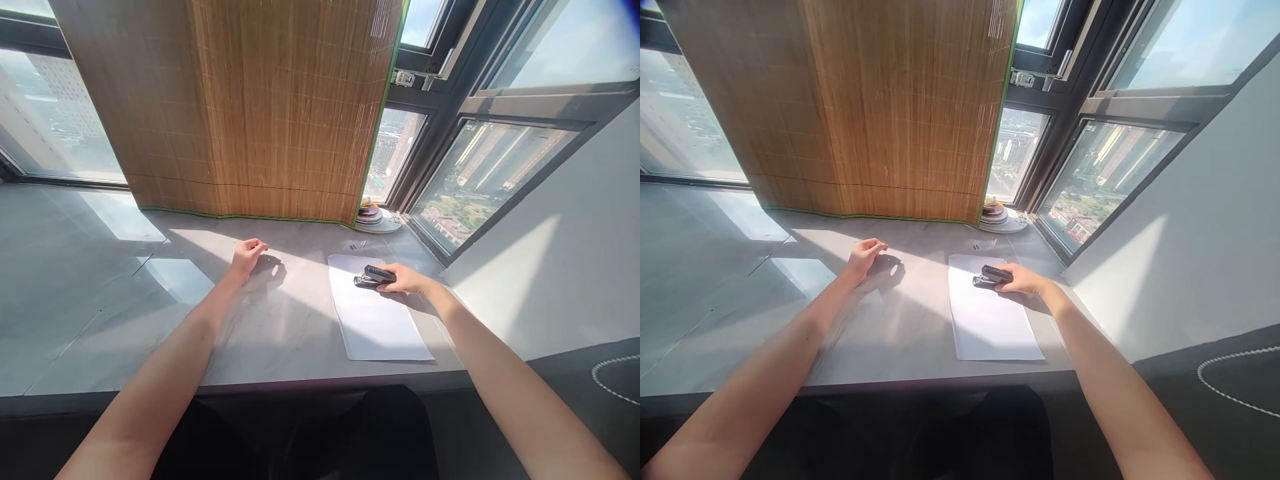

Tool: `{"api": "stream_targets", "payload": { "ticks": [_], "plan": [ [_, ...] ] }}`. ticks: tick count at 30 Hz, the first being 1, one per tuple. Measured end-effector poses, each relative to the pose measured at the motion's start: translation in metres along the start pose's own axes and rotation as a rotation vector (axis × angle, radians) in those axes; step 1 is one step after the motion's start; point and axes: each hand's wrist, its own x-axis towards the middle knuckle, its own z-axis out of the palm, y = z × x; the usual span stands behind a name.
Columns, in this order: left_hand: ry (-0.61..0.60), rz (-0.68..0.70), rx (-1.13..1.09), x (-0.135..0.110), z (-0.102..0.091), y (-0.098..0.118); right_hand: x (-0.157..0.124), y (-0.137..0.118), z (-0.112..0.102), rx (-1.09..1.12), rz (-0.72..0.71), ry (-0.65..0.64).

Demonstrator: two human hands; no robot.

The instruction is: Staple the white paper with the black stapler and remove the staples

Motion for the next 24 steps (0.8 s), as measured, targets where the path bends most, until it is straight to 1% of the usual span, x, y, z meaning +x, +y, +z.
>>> {"api": "stream_targets", "payload": {
  "ticks": [3,7,8,9,10,11,12,13,14,15,16,17,19,22,24],
  "plan": [
    [0.003,-0.015,0.005,0.000,-0.001,0.001,-0.005,0.004,-0.008,0.025,0.029,0.011],
    [0.002,-0.026,0.010,0.000,-0.002,0.001,-0.004,0.002,-0.007,0.078,0.024,-0.015],
    [-0.001,-0.020,0.015,0.000,-0.002,0.001,-0.005,0.004,-0.008,0.094,-0.002,0.007],
    [-0.006,-0.014,0.025,0.000,-0.002,0.000,-0.005,0.006,-0.008,0.123,-0.043,0.072],
    [-0.011,-0.010,0.037,0.001,-0.002,-0.001,-0.005,0.010,-0.009,0.165,-0.091,0.190],
    [-0.017,-0.005,0.048,0.001,-0.001,-0.001,-0.006,0.016,-0.010,0.212,-0.134,0.366],
    [-0.024,0.002,0.055,0.001,-0.001,-0.002,-0.006,0.023,-0.012,0.251,-0.158,0.579],
    [-0.029,0.010,0.053,0.001,0.000,-0.003,-0.005,0.031,-0.013,0.271,-0.153,0.788],
    [-0.031,0.020,0.039,0.002,0.000,-0.003,-0.005,0.039,-0.014,0.268,-0.119,0.956],
    [-0.024,0.029,0.010,0.002,-0.001,-0.003,-0.004,0.046,-0.015,0.250,-0.067,1.059],
    [-0.008,0.036,-0.031,0.003,-0.001,-0.004,-0.003,0.053,-0.015,0.230,-0.012,1.098],
    [0.015,0.036,-0.082,0.003,-0.002,-0.004,-0.002,0.059,-0.016,0.215,0.035,1.083],
    [0.063,0.018,-0.193,0.005,-0.004,-0.005,0.002,0.066,-0.016,0.215,0.087,0.985],
    [0.087,-0.015,-0.324,0.008,-0.008,-0.006,0.008,0.069,-0.015,0.213,0.103,0.859],
    [0.089,-0.026,-0.369,0.009,-0.010,-0.007,0.010,0.068,-0.014,0.189,0.106,0.825]
  ]
}}
